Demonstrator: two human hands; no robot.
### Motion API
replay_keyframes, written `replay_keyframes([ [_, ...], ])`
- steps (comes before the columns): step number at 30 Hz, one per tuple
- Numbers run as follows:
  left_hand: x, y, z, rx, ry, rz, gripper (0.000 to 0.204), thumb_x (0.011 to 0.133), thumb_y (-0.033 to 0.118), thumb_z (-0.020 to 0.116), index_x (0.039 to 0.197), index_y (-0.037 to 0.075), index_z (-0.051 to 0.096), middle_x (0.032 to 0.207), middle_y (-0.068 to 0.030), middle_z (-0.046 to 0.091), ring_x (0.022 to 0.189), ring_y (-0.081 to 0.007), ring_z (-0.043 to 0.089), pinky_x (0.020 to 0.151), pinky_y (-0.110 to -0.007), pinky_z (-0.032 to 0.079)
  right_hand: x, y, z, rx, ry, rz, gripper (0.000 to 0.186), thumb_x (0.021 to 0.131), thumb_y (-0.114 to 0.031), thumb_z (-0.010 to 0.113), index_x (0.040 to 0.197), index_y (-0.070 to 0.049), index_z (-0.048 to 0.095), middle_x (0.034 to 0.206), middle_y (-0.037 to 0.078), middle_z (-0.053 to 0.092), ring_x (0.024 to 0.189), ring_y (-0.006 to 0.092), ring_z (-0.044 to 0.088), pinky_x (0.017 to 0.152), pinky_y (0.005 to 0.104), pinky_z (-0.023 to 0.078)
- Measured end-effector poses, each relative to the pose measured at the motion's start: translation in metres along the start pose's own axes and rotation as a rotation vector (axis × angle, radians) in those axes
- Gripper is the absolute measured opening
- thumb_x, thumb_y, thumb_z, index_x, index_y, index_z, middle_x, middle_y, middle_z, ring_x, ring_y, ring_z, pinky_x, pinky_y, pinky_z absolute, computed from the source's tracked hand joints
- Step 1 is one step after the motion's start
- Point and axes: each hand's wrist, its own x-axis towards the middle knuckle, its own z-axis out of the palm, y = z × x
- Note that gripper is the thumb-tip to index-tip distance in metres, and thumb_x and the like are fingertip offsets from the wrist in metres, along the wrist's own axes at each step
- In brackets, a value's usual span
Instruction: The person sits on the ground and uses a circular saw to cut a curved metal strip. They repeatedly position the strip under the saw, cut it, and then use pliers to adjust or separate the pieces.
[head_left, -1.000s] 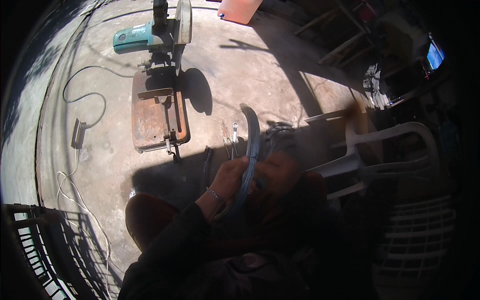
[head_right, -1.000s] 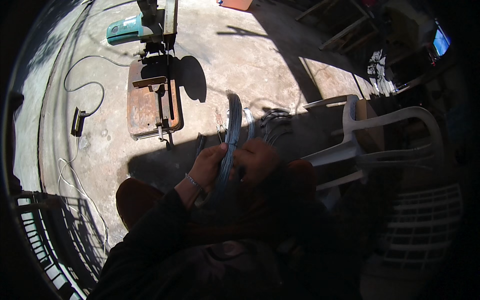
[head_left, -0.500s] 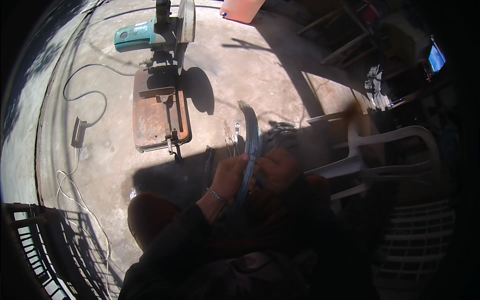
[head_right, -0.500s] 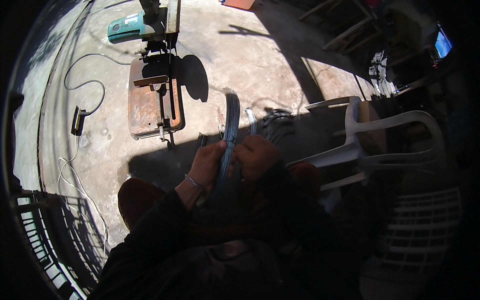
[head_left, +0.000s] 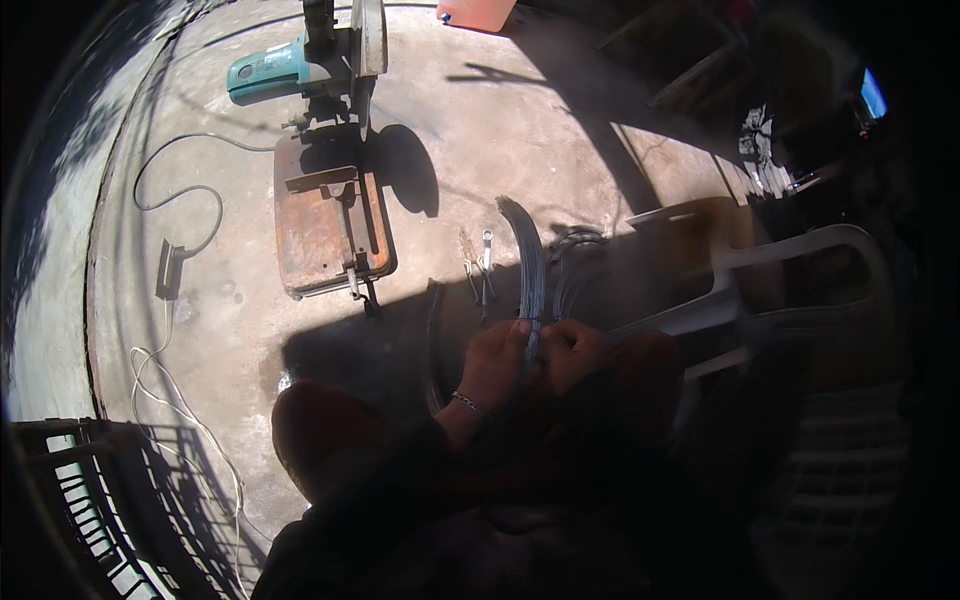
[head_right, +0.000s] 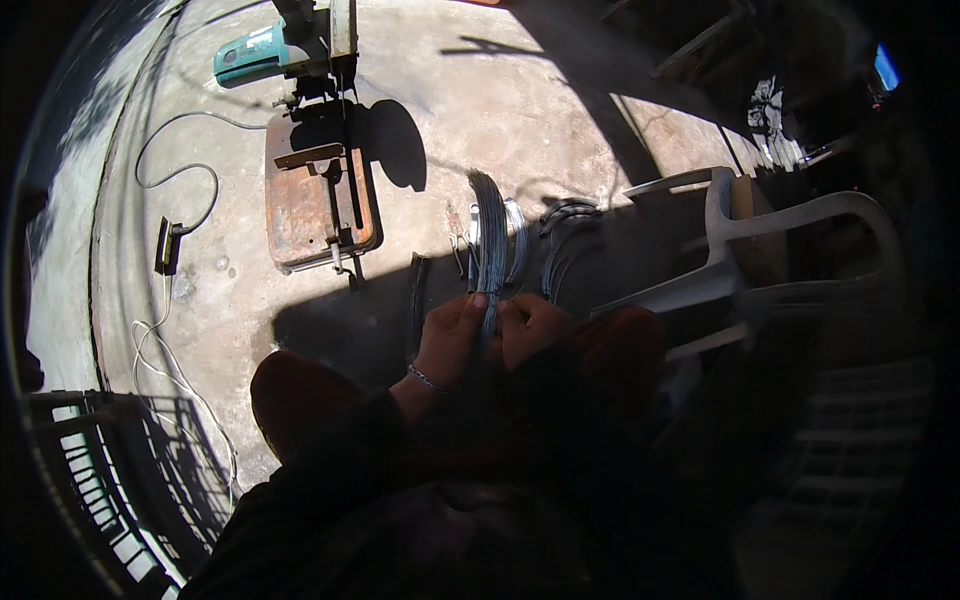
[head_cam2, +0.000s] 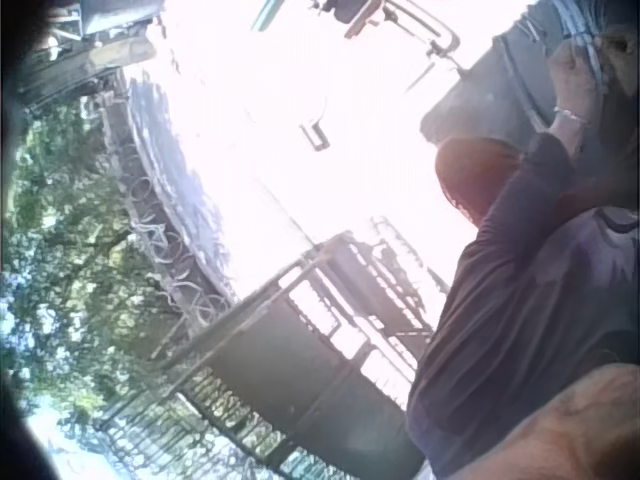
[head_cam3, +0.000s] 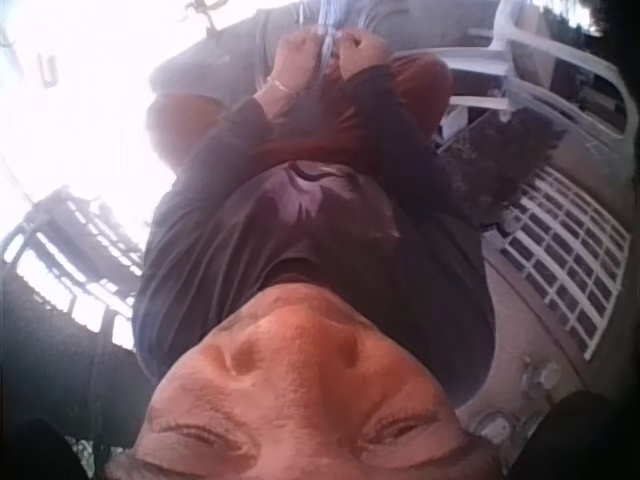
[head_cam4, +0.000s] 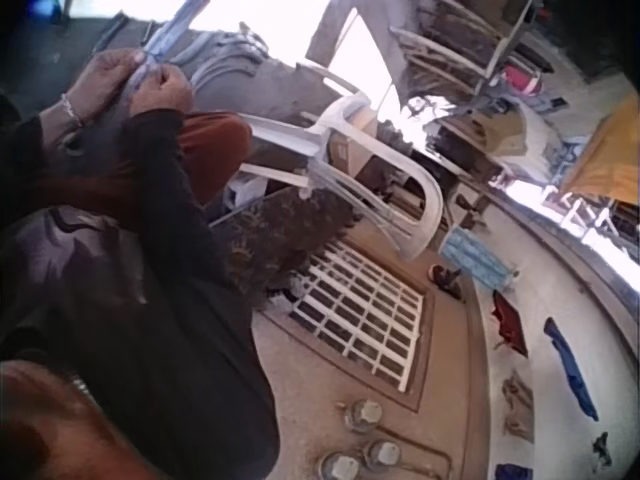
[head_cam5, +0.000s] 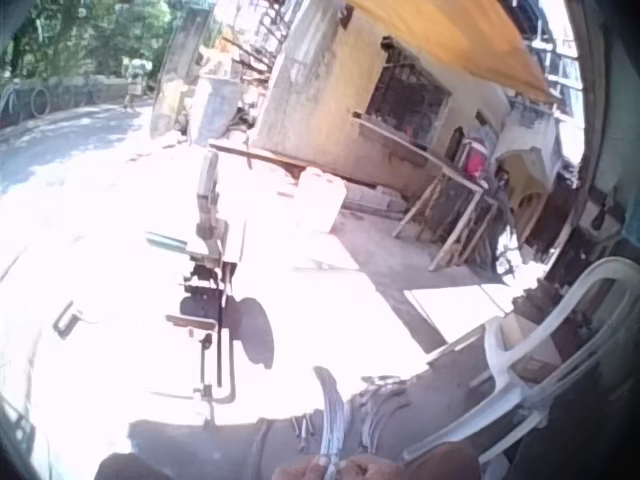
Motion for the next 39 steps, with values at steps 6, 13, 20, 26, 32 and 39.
replay_keyframes([
  [6,0.003,-0.013,-0.001,-0.033,0.044,0.040,0.037,0.105,0.034,0.054,0.095,0.001,0.067,0.079,-0.0026,0.065,0.072,-0.0081,0.059,0.065,-0.027,0.050,0.003,-0.011,-0.002,0.654,-0.107,0.396,0.021,0.098,-0.015,0.062,0.090,0.004,0.067,0.073,0.009,0.065,0.064,0.0175,0.067,0.054,0.0353,0.054],
  [13,0.025,0.042,-0.046,-0.494,0.015,-0.216,0.034,0.105,0.036,0.052,0.100,0.004,0.061,0.081,-0.0112,0.067,0.060,-0.0184,0.064,0.055,-0.031,0.055,0.155,0.096,0.079,0.111,0.057,0.081,0.031,0.086,-0.033,0.078,0.100,-0.006,0.071,0.095,0.013,0.068,0.086,0.0269,0.069,0.075,0.0433,0.057],
  [20,0.032,0.053,-0.068,-0.529,0.123,-0.231,0.037,0.106,0.037,0.049,0.105,0.002,0.060,0.081,-0.0104,0.068,0.061,-0.0180,0.065,0.054,-0.030,0.054,0.224,0.129,0.207,-0.764,-0.354,0.113,0.065,0.082,-0.058,0.072,0.134,-0.021,0.060,0.148,0.015,0.040,0.137,0.0368,0.042,0.111,0.0590,0.035],
  [26,0.027,0.058,-0.064,-0.543,0.151,-0.232,0.041,0.103,0.041,0.055,0.098,0.002,0.063,0.080,-0.0090,0.067,0.061,-0.0151,0.064,0.055,-0.028,0.055,0.258,0.184,0.243,-0.766,-0.324,0.172,0.053,0.083,-0.049,0.071,0.128,-0.021,0.065,0.144,0.013,0.044,0.132,0.0366,0.048,0.105,0.0564,0.044],
  [32,0.021,0.061,-0.066,-0.575,0.214,-0.216,0.038,0.104,0.039,0.054,0.098,0.002,0.063,0.079,-0.0092,0.067,0.061,-0.0159,0.064,0.055,-0.029,0.054,0.264,0.153,0.231,-0.668,-0.301,0.175,0.048,0.081,-0.045,0.067,0.113,-0.010,0.073,0.131,0.021,0.060,0.121,0.0368,0.060,0.098,0.0462,0.052],
  [39,0.036,0.061,-0.073,-0.559,0.216,-0.235,0.035,0.105,0.037,0.052,0.103,0.004,0.063,0.079,-0.0075,0.067,0.060,-0.0151,0.063,0.054,-0.028,0.053,0.297,0.095,0.098,0.360,-0.391,0.185,0.038,0.085,-0.037,0.076,0.077,-0.002,0.064,0.065,0.006,0.060,0.054,0.0135,0.057,0.052,0.0296,0.047],
])
